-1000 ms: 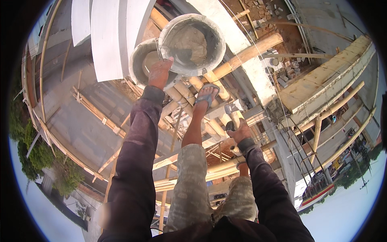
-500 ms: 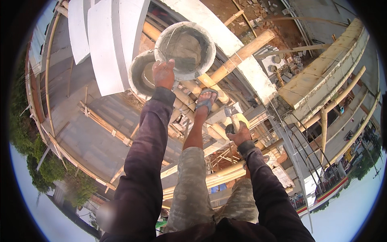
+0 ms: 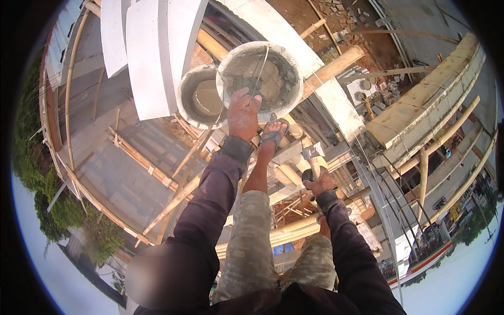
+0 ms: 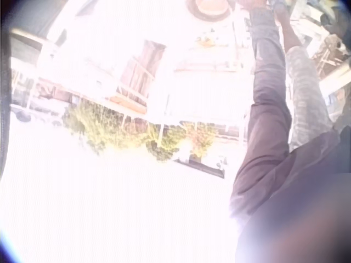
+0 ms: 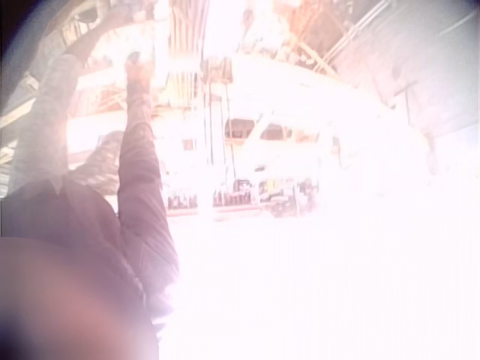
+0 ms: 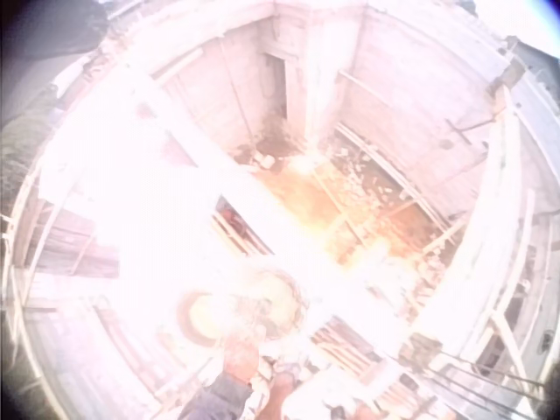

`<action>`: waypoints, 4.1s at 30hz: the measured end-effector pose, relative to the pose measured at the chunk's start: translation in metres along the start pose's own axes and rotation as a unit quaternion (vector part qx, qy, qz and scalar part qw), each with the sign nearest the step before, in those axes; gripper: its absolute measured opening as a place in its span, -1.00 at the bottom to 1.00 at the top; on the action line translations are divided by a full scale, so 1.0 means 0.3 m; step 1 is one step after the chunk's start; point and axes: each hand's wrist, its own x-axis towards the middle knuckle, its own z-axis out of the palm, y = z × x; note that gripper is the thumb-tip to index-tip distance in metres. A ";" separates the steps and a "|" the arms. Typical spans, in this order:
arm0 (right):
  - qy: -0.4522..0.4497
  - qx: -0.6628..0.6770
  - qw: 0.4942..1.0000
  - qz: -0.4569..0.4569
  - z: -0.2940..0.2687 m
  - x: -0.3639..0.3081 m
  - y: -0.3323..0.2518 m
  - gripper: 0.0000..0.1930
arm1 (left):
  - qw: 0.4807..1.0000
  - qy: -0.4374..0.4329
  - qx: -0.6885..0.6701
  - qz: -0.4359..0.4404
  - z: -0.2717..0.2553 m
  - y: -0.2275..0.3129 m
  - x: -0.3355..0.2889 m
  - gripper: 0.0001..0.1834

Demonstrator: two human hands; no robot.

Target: The person measures a concrete block wall with a tape measure, applies mortar from a bucket using a trowel, and places a concrete block onto the wall. The person repeats the process of measuring, applying mortar, and positioning blocks along the wall.

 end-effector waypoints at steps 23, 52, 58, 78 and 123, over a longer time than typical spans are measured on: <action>0.030 -0.010 1.000 -0.004 -0.002 -0.046 0.008 -0.27 | 0.980 -0.096 0.081 -0.152 -0.035 -0.309 -0.424 -0.57; -0.354 0.703 0.617 -0.016 0.178 -0.041 -0.218 -0.30 | 0.926 -0.334 0.103 -0.140 -0.148 -0.268 -0.548 -0.67; -0.366 0.740 0.565 -0.014 0.119 -0.154 -0.299 -0.28 | 0.931 -0.350 -0.005 -0.101 -0.184 -0.149 -0.561 -0.71; -0.376 0.596 0.710 -0.013 -0.028 -0.213 -0.378 -0.24 | 0.951 0.126 -0.142 -0.243 -0.269 -0.349 0.235 -0.65; -0.343 0.438 0.829 -0.053 0.409 -0.077 -0.660 -0.35 | 0.928 0.114 -0.188 -0.300 -0.550 -0.665 0.279 -0.73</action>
